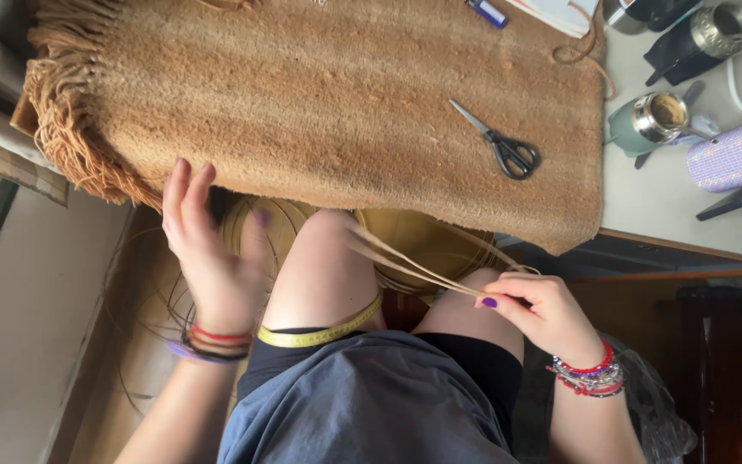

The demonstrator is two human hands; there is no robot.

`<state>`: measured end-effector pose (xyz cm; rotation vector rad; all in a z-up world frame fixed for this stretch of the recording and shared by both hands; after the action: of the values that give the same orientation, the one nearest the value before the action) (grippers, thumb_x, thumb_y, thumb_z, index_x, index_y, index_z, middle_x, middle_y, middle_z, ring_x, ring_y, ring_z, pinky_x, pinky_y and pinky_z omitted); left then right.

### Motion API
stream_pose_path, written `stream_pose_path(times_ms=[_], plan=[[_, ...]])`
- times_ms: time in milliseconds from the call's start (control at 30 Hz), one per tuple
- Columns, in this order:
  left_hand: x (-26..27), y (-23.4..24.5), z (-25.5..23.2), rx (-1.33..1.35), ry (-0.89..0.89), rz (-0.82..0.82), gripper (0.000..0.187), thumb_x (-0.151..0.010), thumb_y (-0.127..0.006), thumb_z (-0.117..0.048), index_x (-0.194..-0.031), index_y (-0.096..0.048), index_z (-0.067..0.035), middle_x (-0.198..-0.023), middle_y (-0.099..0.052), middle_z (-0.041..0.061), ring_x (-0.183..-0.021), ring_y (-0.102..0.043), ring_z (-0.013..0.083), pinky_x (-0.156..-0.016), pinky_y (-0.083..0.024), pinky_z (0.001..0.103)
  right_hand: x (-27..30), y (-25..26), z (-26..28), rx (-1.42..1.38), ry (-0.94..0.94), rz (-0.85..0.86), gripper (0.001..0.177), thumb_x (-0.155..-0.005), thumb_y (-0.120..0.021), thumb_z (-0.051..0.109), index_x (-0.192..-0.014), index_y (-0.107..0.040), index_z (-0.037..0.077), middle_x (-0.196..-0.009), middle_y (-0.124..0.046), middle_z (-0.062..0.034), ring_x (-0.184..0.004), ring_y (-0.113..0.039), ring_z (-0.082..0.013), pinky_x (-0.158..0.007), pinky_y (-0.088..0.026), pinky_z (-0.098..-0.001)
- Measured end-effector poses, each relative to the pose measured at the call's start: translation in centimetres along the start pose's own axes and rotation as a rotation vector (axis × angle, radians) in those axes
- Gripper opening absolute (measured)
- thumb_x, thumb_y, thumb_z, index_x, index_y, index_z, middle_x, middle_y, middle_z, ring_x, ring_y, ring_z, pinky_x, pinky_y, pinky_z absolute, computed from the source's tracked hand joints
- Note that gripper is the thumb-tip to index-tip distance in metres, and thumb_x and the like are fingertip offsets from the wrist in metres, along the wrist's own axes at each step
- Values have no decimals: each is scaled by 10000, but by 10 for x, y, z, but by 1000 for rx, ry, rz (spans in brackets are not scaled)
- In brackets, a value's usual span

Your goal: Measuring and cutting thin fiber strips to specific lengths using a measuring tape and scissors.

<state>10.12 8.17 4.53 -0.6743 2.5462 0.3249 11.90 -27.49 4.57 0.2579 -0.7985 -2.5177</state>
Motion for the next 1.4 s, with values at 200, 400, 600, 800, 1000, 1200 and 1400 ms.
stream_pose_path(times_ms=[200, 400, 600, 800, 1000, 1200, 1400], plan=[[64, -117, -77, -401, -446, 749, 710, -939, -653, -519, -1433, -514, -29, -1486, -538, 255, -1363, -551, 385, -1037, -457, 510, -19, -35, 43, 158, 185, 187, 121, -948, -656, 137, -931, -752, 66, -838, -725, -30, -749, -708, -178, -709, -533, -303], [96, -116, 73, -754, -272, 1374, 359, -993, -503, -293, -808, -752, -113, -781, -677, 74, -726, -613, 269, -833, -539, 376, 10, 21, -2, 224, -29, 46, 179, -933, -652, 162, -925, -830, 142, -916, -813, 34, -810, -734, -94, -764, -511, -229], [53, -20, 63, -864, -88, 977, 219, -1030, -561, -403, -958, -622, -205, -545, -625, -10, -425, -613, 242, -440, -546, 458, 29, 43, -37, 277, -225, 12, 186, -923, -668, 177, -915, -849, 136, -911, -845, 41, -798, -746, -62, -746, -525, -223], [87, -117, -51, -502, -302, 860, 1125, -611, -953, -498, -1514, -434, -72, -1502, -516, 143, -1426, -440, 338, -1192, -259, 582, -21, -37, 48, 325, 155, 144, 122, -909, -679, 156, -930, -797, 136, -884, -781, 22, -794, -735, -168, -741, -533, -323], [71, -80, -30, -704, -573, 739, 113, -810, -621, -84, -828, -681, -178, -604, -622, 101, -618, -637, 359, -1073, -445, 533, -8, 19, 20, 385, 29, 94, 158, -922, -672, 247, -902, -814, 180, -937, -810, 75, -865, -745, -122, -805, -520, -273], [76, -46, 31, -888, -180, 1049, 142, -1026, -516, -297, -932, -533, -192, -571, -611, -5, -486, -640, 277, -422, -511, 470, 14, 38, -34, 331, -228, 63, 149, -900, -694, 197, -931, -821, 126, -887, -841, 39, -758, -724, -71, -738, -518, -238], [72, -102, -80, -586, -730, 896, 601, -563, -922, -456, -985, -708, -85, -942, -714, 90, -874, -716, 333, -818, -537, 510, -22, -39, 36, 239, 6, 194, 103, -900, -699, 164, -852, -786, 138, -760, -766, -75, -739, -739, -339, -666, -589, -423]])
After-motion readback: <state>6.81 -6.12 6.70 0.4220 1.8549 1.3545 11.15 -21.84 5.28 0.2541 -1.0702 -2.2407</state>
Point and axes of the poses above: each hand's wrist, its own x-axis away from the middle knuckle, its own y-axis out of the back of the hand, z = x × y, the point moved 7 cm from there along -x, towards the middle knuckle
